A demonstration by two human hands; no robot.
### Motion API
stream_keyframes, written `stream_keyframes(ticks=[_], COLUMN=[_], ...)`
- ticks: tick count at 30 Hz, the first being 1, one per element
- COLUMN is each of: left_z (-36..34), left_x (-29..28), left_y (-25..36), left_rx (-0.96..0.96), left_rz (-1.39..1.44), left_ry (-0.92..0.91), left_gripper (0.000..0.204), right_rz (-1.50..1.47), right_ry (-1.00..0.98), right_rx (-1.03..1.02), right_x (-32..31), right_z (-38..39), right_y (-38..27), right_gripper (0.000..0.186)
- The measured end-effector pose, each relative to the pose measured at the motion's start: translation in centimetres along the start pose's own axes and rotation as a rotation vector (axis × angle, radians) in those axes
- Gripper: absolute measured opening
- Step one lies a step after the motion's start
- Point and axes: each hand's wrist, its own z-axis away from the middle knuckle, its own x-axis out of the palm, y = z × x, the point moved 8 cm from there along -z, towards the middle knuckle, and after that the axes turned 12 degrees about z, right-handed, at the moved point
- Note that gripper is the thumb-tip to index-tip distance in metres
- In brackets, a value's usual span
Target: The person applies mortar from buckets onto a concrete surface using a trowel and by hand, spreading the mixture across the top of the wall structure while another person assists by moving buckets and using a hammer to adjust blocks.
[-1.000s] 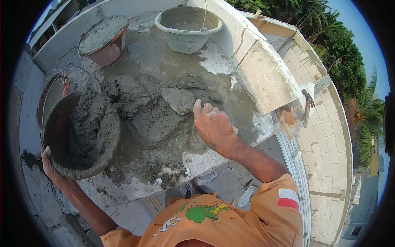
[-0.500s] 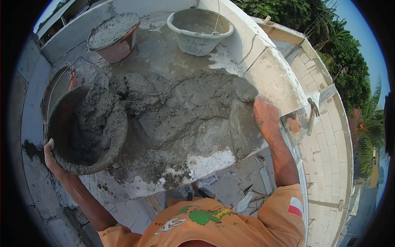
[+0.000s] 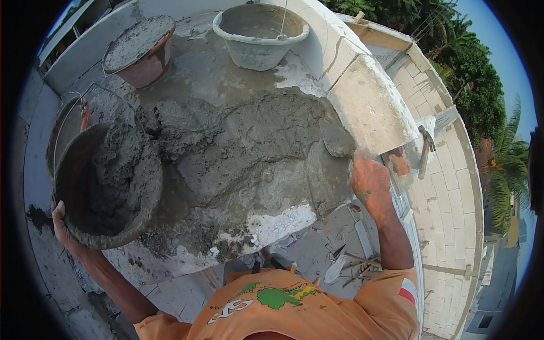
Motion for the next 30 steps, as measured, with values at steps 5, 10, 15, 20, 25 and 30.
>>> stream_keyframes(ticks=[5, 10, 15, 20, 25, 30], left_z=[0.0, -0.2, 0.0, 0.0, 0.3, 0.1], left_x=[0.0, 0.5, 0.3, -0.8, -1.1, -1.5], left_y=[-0.3, -0.5, -0.3, -0.1, -0.3, -0.2], left_rx=[-0.014, -0.041, -0.006, -0.02, -0.034, -0.029], left_rz=[0.008, 0.021, -0.014, -0.012, 0.023, 0.08], left_ry=[0.0, -0.038, -0.004, 0.014, 0.038, -0.004], left_gripper=[0.04, 0.038, 0.038, 0.039, 0.039, 0.041], right_rz=[-0.033, -0.022, -0.033, -0.06, -0.098, -0.079], right_ry=[-0.019, 0.026, -0.039, -0.114, -0.101, -0.127], right_rx=[0.097, 0.038, 0.094, 0.094, 0.139, 0.005], right_x=[-0.3, -0.4, 2.1, 0.9, -0.1, 1.3], right_z=[-0.5, -4.1, -5.2, -1.7, -3.2, -4.9], right_y=[1.2, -2.2, 0.1, 1.3, 1.6, -0.8], right_gripper=[0.055, 0.055, 0.044, 0.022, 0.027, 0.031])
